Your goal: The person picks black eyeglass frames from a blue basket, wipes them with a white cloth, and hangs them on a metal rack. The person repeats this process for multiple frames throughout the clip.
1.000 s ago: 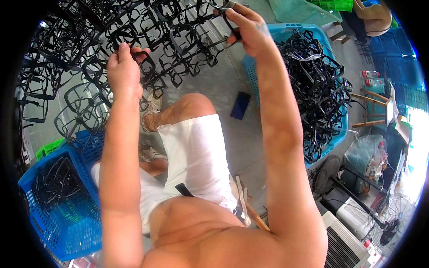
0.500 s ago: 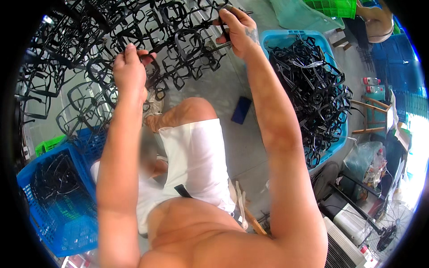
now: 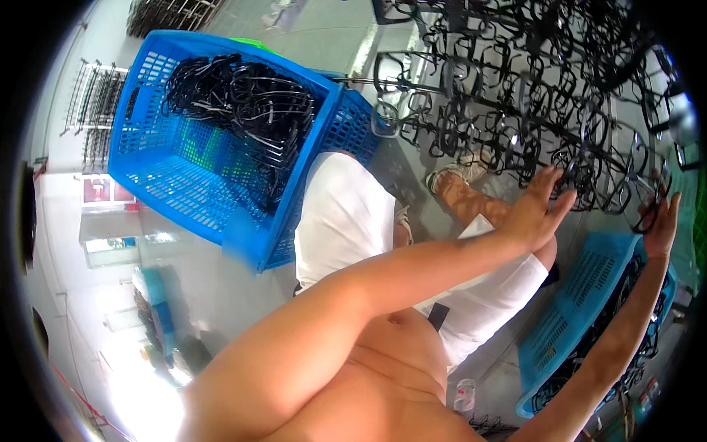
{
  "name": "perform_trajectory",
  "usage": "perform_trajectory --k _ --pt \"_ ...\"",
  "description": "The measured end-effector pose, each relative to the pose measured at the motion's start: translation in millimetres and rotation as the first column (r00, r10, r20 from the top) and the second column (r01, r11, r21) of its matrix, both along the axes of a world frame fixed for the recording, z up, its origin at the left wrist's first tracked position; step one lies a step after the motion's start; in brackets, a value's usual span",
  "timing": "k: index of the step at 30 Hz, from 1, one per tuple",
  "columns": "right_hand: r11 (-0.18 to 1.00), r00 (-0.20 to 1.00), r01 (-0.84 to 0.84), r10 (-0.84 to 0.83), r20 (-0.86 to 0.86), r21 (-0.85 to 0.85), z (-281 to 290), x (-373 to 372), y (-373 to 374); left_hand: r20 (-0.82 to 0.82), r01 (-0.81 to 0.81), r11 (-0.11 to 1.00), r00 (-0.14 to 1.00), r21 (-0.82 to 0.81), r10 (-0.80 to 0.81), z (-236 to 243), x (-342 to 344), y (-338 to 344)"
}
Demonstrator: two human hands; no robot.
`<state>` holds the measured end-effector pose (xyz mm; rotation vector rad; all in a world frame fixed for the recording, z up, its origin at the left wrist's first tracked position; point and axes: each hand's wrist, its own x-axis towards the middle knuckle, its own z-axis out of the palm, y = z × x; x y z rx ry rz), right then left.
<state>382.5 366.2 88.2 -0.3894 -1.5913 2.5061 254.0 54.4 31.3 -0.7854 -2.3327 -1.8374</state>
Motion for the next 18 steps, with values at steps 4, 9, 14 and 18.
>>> perform_trajectory --k 4,9,14,18 --pt "0.944 0.931 0.326 -0.312 0.189 -0.047 -58 51 48 0.23 0.47 0.88 0.866 -0.068 -0.444 48 -21 -123" --pt "0.959 0.954 0.285 -0.285 0.099 0.012 -114 73 0 -0.27 -0.277 0.857 0.948 -0.435 0.17 63 -158 -289" --pt "0.236 0.224 0.968 -0.965 0.136 0.082 -73 7 -135 -0.291 -0.376 0.398 0.921 -0.837 0.26 58 -223 -344" --pt "0.502 0.502 0.865 -0.864 -0.037 0.015 -106 3 -221 -0.308 -0.365 0.219 0.917 -0.905 0.254 63 -227 -336"
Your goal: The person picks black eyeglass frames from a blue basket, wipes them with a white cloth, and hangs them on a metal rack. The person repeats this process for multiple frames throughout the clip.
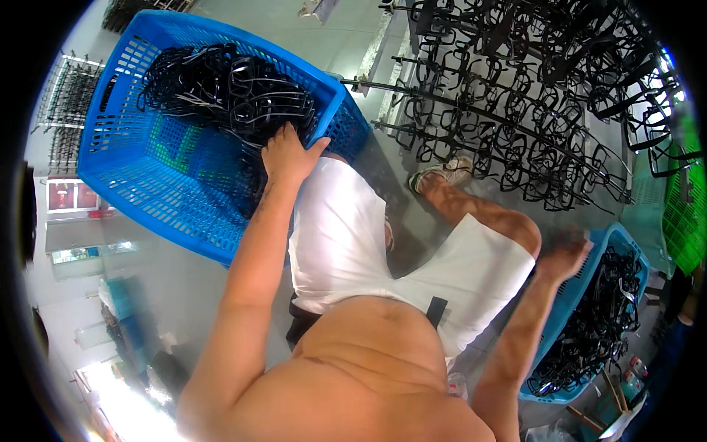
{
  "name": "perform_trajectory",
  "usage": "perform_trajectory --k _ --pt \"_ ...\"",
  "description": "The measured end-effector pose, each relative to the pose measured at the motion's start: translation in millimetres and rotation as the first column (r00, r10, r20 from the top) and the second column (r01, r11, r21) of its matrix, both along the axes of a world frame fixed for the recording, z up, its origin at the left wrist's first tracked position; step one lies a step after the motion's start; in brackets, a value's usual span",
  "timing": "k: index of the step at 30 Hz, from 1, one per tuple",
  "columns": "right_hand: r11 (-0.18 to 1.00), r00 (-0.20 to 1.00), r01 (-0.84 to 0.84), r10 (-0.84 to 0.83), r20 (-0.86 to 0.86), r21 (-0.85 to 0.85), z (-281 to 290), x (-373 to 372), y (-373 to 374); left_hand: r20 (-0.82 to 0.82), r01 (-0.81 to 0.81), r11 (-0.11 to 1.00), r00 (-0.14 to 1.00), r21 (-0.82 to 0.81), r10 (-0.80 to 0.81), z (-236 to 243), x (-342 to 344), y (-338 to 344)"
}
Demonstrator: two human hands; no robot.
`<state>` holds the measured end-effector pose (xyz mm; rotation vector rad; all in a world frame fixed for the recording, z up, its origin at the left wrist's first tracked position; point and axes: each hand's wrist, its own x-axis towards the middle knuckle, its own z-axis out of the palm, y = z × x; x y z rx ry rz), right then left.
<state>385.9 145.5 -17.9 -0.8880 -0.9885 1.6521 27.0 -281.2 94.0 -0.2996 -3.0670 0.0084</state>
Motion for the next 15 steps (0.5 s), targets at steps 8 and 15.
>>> perform_trajectory --k 8,15 --pt "0.407 0.436 -0.897 0.755 0.49 0.172 101 -130 -266 -0.118 0.248 0.438 0.946 0.864 -0.303 52 75 -34" --pt "0.214 0.524 -0.787 0.727 0.444 0.579 165 -196 -328 0.088 -0.462 -0.578 0.825 0.672 -0.558 74 113 -46"
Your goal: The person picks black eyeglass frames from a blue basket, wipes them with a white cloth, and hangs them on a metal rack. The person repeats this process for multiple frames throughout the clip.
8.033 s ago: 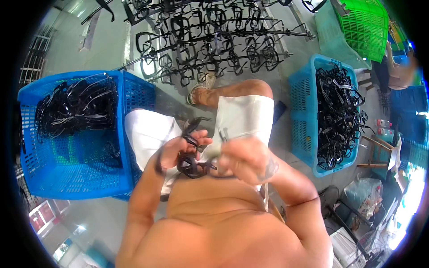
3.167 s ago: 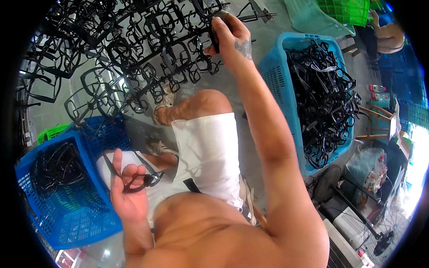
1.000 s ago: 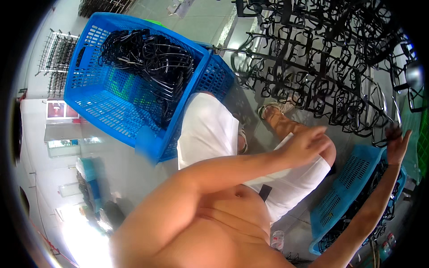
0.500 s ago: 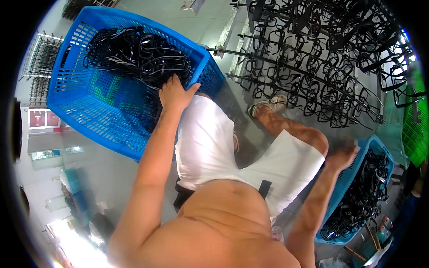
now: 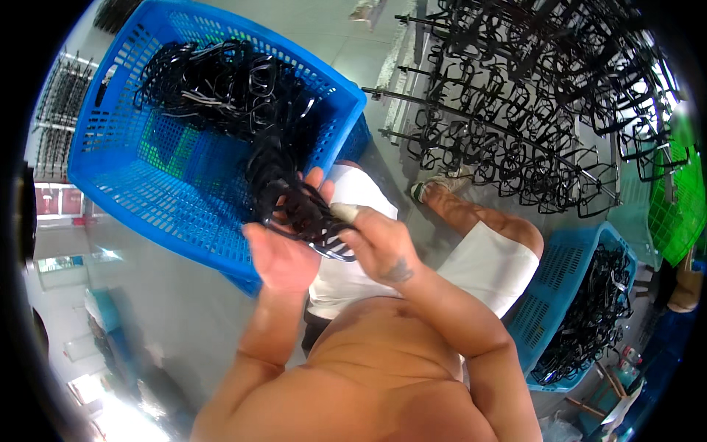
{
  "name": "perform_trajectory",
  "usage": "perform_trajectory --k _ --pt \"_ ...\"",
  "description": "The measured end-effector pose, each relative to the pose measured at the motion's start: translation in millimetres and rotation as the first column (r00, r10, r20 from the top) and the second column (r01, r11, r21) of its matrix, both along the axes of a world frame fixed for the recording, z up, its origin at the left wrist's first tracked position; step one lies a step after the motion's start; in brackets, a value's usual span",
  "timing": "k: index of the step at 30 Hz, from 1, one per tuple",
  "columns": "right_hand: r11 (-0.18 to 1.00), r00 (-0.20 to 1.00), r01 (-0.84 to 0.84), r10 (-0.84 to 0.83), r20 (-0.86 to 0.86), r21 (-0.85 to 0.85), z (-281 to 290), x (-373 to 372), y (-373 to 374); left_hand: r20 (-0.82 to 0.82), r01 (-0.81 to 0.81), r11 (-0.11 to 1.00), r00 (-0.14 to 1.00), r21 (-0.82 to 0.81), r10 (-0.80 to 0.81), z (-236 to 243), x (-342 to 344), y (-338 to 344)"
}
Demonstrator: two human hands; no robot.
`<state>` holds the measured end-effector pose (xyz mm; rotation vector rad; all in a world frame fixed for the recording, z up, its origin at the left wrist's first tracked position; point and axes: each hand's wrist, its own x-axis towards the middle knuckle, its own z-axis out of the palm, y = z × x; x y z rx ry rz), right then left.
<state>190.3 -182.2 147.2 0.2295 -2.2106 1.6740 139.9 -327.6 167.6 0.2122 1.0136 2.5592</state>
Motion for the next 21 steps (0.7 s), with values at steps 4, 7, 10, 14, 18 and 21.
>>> perform_trajectory --k 4,7,10,14,18,21 --pt "0.92 0.924 -0.361 0.375 0.08 -0.15 4 1 10 -0.041 0.385 0.922 0.923 0.04 -0.384 -7 -25 -34" --pt "0.984 0.988 -0.121 0.133 -0.084 0.132 12 -3 7 -0.045 0.25 0.952 0.968 0.174 -0.246 -18 -25 -32" --pt "0.947 0.965 0.006 0.079 -0.251 0.322 17 3 6 -0.08 0.142 0.988 0.987 0.062 -0.137 -6 -22 -33" --pt "0.956 0.964 -0.073 0.14 -0.226 0.284 30 17 11 -0.098 -0.095 0.976 0.992 -0.197 0.077 8 -21 -47" --pt "0.969 0.977 0.122 -0.155 -0.147 -0.213 9 55 17 -0.208 -0.473 0.847 0.878 -0.242 0.431 0 -51 -94" --pt "0.802 0.891 0.387 -0.453 -0.041 -0.455 -11 25 14 -0.315 -0.505 0.836 0.846 -0.215 0.43 18 -47 -112"
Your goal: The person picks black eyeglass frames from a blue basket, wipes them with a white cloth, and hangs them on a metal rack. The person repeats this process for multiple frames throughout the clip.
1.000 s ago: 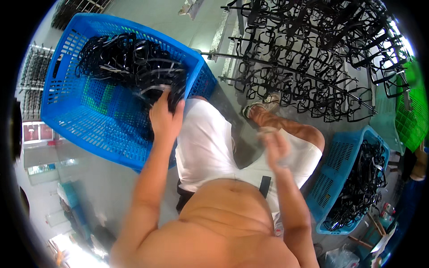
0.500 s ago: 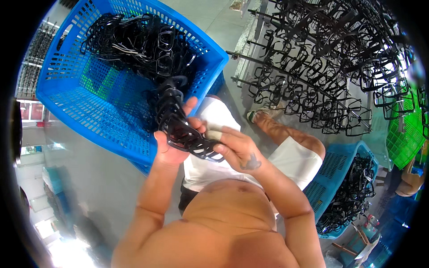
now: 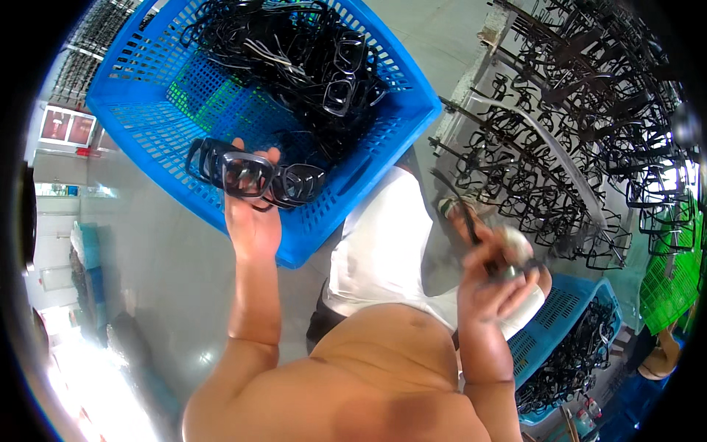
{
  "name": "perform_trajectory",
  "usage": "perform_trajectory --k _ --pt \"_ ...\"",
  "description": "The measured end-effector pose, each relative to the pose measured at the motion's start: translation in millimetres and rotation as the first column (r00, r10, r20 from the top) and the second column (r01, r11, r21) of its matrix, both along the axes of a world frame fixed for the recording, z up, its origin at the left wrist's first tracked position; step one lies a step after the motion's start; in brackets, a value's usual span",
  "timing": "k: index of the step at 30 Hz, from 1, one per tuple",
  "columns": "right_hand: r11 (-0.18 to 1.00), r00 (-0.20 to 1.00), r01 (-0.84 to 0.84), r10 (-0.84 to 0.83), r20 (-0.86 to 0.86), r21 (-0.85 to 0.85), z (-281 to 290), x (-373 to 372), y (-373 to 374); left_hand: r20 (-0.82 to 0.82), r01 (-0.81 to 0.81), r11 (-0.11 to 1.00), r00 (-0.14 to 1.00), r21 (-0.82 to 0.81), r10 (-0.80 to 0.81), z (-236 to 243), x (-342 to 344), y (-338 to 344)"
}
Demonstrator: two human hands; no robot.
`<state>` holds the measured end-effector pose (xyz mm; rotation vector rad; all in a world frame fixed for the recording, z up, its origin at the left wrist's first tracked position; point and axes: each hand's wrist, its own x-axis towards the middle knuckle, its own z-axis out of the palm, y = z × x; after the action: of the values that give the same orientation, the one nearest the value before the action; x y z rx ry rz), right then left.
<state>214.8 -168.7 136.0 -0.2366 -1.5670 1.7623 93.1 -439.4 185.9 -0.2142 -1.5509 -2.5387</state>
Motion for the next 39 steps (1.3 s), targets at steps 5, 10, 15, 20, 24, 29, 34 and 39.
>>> perform_trajectory --k 5,10,15,20,24,29,34,39 --pt "0.668 0.69 -0.715 0.628 0.36 0.205 26 -85 -57 -0.204 0.39 0.921 0.899 -0.03 -0.387 23 32 -7" --pt "0.389 0.387 -0.921 0.916 0.105 0.0 30 -79 -65 0.066 0.348 0.937 0.935 0.0 -0.347 32 49 15" --pt "0.47 0.462 -0.881 0.821 0.335 0.061 12 -64 -55 0.224 0.408 0.877 0.857 0.254 -0.464 31 34 33" --pt "0.728 0.876 -0.472 0.449 0.175 0.497 31 -42 -36 0.139 0.481 0.607 0.701 0.632 -0.7 -11 21 26" --pt "0.51 0.452 -0.858 0.69 0.565 0.063 49 -12 -25 0.191 0.446 0.819 0.824 0.362 -0.533 -1 17 40" --pt "0.703 0.781 -0.617 0.602 0.168 0.354 39 0 -8 0.48 0.257 0.889 0.768 0.378 -0.425 -5 11 56" --pt "0.986 0.952 -0.007 -0.045 0.303 0.169 10 -71 25 0.444 0.252 0.893 0.796 0.373 -0.41 -7 -3 57" --pt "0.983 0.875 0.179 -0.176 0.451 0.037 -37 -152 84 0.304 0.47 0.809 0.76 0.353 -0.574 -12 5 70"
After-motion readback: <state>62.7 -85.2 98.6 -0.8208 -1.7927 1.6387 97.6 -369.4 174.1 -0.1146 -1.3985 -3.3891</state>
